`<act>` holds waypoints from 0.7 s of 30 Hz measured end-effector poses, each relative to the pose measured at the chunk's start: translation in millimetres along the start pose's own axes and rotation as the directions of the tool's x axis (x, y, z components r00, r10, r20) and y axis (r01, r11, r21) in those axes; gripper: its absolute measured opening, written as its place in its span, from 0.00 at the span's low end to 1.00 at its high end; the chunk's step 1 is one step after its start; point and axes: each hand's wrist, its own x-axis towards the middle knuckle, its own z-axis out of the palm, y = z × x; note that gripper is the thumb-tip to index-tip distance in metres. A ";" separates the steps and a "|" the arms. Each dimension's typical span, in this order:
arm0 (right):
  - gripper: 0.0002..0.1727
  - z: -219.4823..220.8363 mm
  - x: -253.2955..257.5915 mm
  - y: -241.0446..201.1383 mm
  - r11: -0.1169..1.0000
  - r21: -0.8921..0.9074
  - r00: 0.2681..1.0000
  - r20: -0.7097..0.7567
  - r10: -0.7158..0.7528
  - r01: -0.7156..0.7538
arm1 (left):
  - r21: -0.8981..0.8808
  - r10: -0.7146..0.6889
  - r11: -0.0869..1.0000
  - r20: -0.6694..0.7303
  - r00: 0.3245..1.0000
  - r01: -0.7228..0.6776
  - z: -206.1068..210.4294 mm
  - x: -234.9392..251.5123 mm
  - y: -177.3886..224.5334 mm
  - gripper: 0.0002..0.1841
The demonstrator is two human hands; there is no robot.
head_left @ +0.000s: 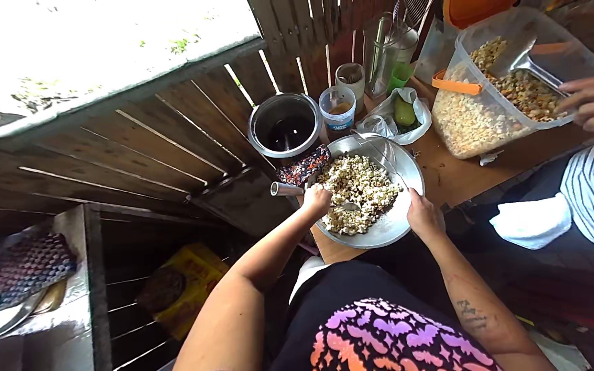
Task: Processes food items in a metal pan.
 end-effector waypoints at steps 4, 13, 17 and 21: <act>0.28 -8.0 6.7 -4.8 0.995 -0.080 0.997 0.068 -0.049 0.054 | 0.070 0.142 0.988 -0.032 0.989 -0.139 -0.9 7.6 -12.5 0.11; 0.29 -33.0 -19.7 -0.5 0.939 -0.230 0.963 0.146 -0.228 0.257 | -0.064 -0.065 0.996 -0.049 0.997 0.062 -75.1 -89.5 -42.9 0.15; 0.27 -56.0 -34.4 -0.6 0.938 -0.221 0.964 0.092 -0.250 0.265 | -0.101 -0.149 0.986 -0.137 0.979 0.136 -92.0 -120.8 -71.6 0.11; 0.30 -42.7 -20.8 -24.4 0.960 -0.224 0.985 0.065 -0.157 0.168 | -0.151 -0.225 0.968 -0.188 0.956 0.198 -93.9 -129.3 -83.3 0.13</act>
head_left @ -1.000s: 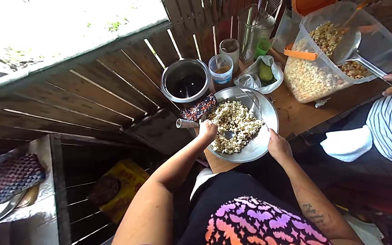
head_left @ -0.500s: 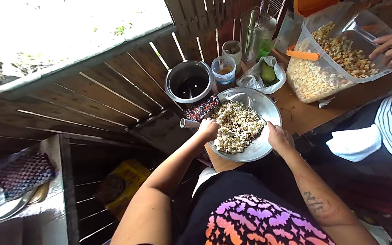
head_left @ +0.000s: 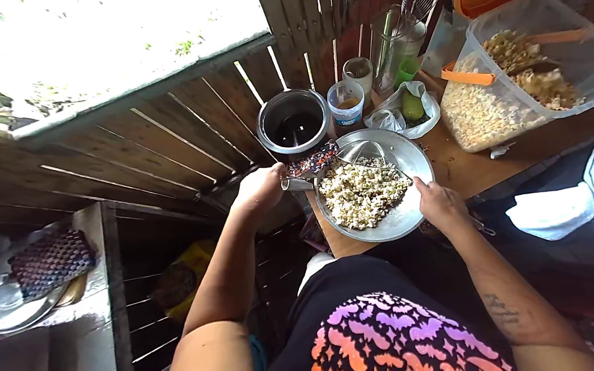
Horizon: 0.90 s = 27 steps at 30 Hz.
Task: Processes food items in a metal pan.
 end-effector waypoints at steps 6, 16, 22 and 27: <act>0.32 42.3 -13.5 -26.3 1.000 0.004 0.999 -0.037 -0.010 0.010 | 0.002 -0.069 0.998 -0.035 0.997 0.070 15.9 5.5 -3.6 0.15; 0.27 28.6 -98.2 -55.7 0.994 0.037 0.988 -0.111 0.107 -0.104 | -0.039 0.095 0.994 -0.086 0.992 -0.098 45.2 20.0 -18.2 0.16; 0.30 55.2 -51.0 -85.2 0.986 0.050 0.977 -0.132 0.165 -0.160 | -0.032 0.130 0.991 -0.067 0.989 -0.132 42.0 28.5 -28.9 0.18; 0.30 77.4 -71.8 -84.7 0.998 0.015 0.973 -0.223 0.066 -0.065 | -0.057 0.184 0.981 -0.038 0.982 -0.186 46.0 37.1 -39.1 0.18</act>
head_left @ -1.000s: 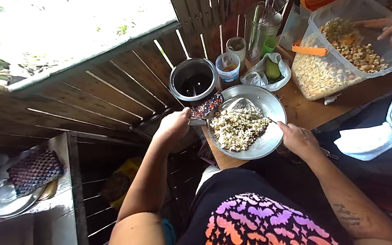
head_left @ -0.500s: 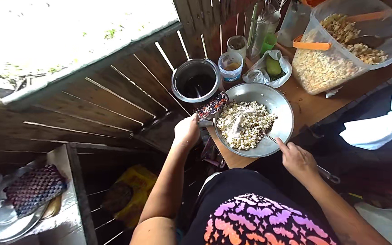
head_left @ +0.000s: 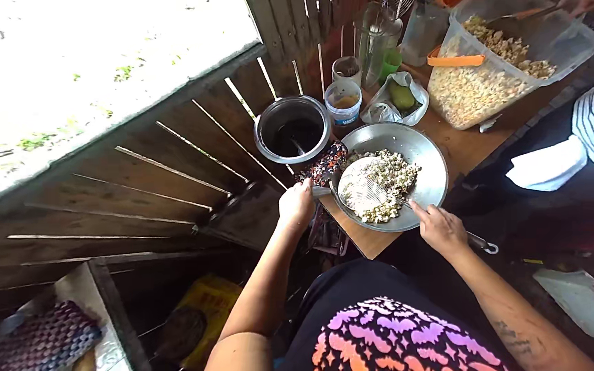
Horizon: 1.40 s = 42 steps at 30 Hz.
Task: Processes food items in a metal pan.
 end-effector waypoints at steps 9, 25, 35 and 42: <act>0.25 -38.2 -30.0 21.7 0.992 -0.050 0.988 -0.110 0.107 -0.113 | -0.021 0.062 0.998 0.026 0.998 -0.061 9.9 -3.0 -7.7 0.20; 0.30 -21.2 9.1 -6.4 0.988 -0.056 0.985 0.080 0.150 -0.146 | 0.021 -0.015 1.000 0.080 0.997 0.013 18.1 -7.1 7.0 0.21; 0.27 -67.4 6.0 -5.8 0.965 0.002 0.963 0.061 0.262 -0.262 | 0.034 0.023 0.999 0.077 0.997 -0.026 16.2 -6.2 16.8 0.22; 0.32 -24.2 48.8 -40.1 0.934 0.019 0.907 0.247 0.340 -0.356 | 0.027 0.019 0.999 0.091 0.996 -0.022 21.4 -12.3 20.1 0.23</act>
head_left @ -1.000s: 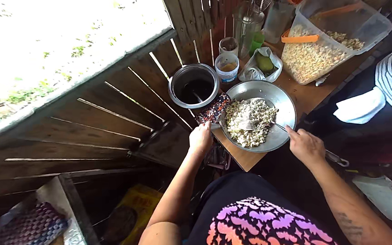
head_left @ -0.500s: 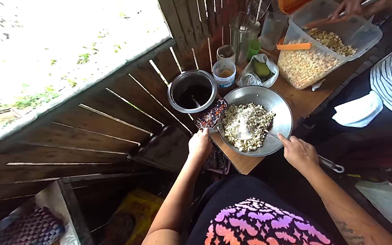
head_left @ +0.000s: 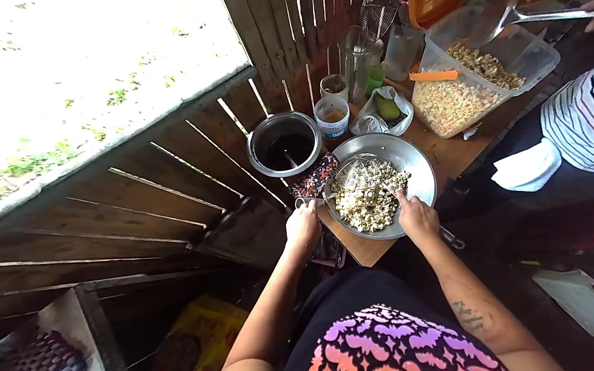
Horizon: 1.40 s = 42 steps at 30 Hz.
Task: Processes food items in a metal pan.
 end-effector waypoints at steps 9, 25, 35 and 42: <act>0.26 4.3 -56.7 51.2 0.995 -0.026 0.983 -0.153 -0.101 0.098 | -0.013 -0.025 1.000 0.003 1.000 0.025 -0.1 -5.4 -6.3 0.20; 0.26 -6.2 29.9 100.3 0.964 0.258 0.998 -0.018 0.067 -0.060 | -0.241 0.001 0.970 0.101 0.995 0.023 56.1 -38.7 2.2 0.26; 0.25 18.0 47.1 113.4 0.929 0.346 0.989 0.013 -0.148 0.134 | -0.155 -0.171 0.968 0.159 0.972 0.196 65.0 -41.4 49.1 0.27; 0.26 29.4 23.0 107.4 0.927 0.312 0.972 0.037 -0.230 0.208 | -0.175 -0.221 0.953 0.155 0.963 0.247 68.4 -41.2 71.1 0.26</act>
